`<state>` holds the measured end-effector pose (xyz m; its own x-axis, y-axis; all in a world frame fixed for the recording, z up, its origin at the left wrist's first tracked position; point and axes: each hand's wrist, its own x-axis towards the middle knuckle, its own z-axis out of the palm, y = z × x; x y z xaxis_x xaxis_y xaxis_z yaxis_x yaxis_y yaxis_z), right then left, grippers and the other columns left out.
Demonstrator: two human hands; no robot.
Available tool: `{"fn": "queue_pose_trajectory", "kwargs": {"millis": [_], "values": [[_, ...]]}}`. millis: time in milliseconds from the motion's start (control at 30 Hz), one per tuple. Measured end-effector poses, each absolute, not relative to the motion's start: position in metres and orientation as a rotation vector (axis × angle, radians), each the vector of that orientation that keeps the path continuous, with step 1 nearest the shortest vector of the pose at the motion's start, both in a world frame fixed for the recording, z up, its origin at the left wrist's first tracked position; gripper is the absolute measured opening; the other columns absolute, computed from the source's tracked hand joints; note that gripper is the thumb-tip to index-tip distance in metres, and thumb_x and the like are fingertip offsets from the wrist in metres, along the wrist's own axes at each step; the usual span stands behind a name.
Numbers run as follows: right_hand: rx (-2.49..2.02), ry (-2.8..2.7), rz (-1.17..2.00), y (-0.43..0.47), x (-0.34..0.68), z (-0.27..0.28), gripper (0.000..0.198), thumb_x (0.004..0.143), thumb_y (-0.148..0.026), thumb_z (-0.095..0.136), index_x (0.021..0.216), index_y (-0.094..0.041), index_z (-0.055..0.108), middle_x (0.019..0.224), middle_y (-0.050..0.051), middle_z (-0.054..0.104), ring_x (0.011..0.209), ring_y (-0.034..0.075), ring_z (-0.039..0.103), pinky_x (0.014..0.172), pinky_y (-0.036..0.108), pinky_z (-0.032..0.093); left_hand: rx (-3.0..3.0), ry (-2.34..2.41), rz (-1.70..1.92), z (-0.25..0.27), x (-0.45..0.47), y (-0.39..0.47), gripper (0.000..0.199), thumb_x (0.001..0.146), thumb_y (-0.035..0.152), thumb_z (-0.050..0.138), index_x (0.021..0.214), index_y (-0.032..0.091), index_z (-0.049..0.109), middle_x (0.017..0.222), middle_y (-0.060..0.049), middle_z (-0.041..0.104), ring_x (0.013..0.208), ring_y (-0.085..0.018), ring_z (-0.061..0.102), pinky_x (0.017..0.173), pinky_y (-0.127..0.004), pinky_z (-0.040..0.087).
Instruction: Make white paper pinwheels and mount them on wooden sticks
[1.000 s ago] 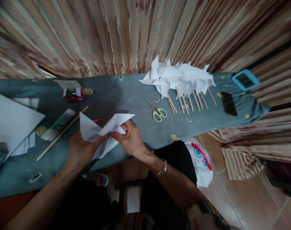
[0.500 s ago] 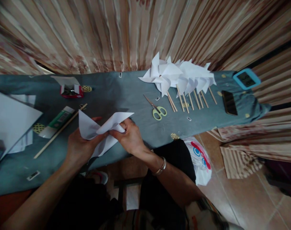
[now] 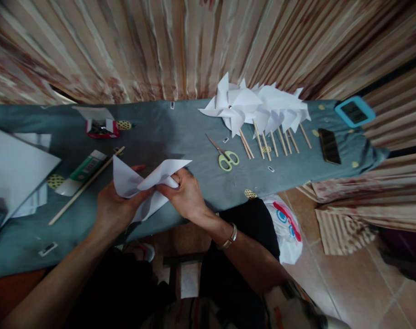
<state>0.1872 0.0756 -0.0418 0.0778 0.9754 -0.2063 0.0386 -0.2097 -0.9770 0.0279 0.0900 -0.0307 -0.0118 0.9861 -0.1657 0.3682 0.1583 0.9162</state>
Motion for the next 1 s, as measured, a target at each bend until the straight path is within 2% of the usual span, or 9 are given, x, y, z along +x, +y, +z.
{"fn": "queue_pose_trajectory", "kwargs": {"millis": [433, 633, 800, 1000], "values": [[-1.401, -1.079, 1.31, 0.0758, 0.1877, -0.0371, 0.033, 0.07, -0.031, 0.076, 0.096, -0.022, 0.058, 0.08, -0.002, 0.069, 0.067, 0.015, 0.062, 0.06, 0.027, 0.049, 1.38, 1.494, 0.874, -0.0314, 0.0249, 0.0915, 0.058, 0.065, 0.043, 0.077, 0.117, 0.018, 0.067, 0.098, -0.006, 0.075, 0.086, -0.027, 0.07, 0.079, -0.037, 0.057], [-1.348, -1.063, 1.329, 0.0761, 0.1877, -0.0362, 0.041, 0.068, -0.033, 0.077, 0.103, -0.023, 0.058, 0.085, -0.002, 0.069, 0.075, 0.017, 0.064, 0.068, 0.03, 0.052, 1.266, 1.472, 0.864, -0.03, 0.0251, 0.0925, 0.065, 0.059, 0.046, 0.079, 0.117, 0.017, 0.067, 0.1, -0.006, 0.075, 0.089, -0.028, 0.07, 0.081, -0.038, 0.057], [-1.36, -1.088, 1.305, 0.0752, 0.1884, -0.0374, 0.039, 0.07, -0.033, 0.077, 0.104, -0.024, 0.058, 0.089, -0.001, 0.07, 0.08, 0.018, 0.066, 0.073, 0.031, 0.054, 1.244, 1.478, 0.848, -0.0296, 0.0243, 0.0922, 0.065, 0.06, 0.045, 0.081, 0.117, 0.019, 0.067, 0.1, -0.006, 0.076, 0.091, -0.029, 0.071, 0.082, -0.038, 0.057], [-1.354, -1.099, 1.308, 0.075, 0.1882, -0.0352, 0.036, 0.071, -0.031, 0.076, 0.102, -0.024, 0.058, 0.088, -0.001, 0.071, 0.079, 0.018, 0.066, 0.071, 0.03, 0.054, 1.241, 1.452, 0.856, -0.0282, 0.0242, 0.0906, 0.064, 0.06, 0.045, 0.082, 0.117, 0.019, 0.067, 0.102, -0.007, 0.076, 0.092, -0.029, 0.071, 0.082, -0.038, 0.058]]}}
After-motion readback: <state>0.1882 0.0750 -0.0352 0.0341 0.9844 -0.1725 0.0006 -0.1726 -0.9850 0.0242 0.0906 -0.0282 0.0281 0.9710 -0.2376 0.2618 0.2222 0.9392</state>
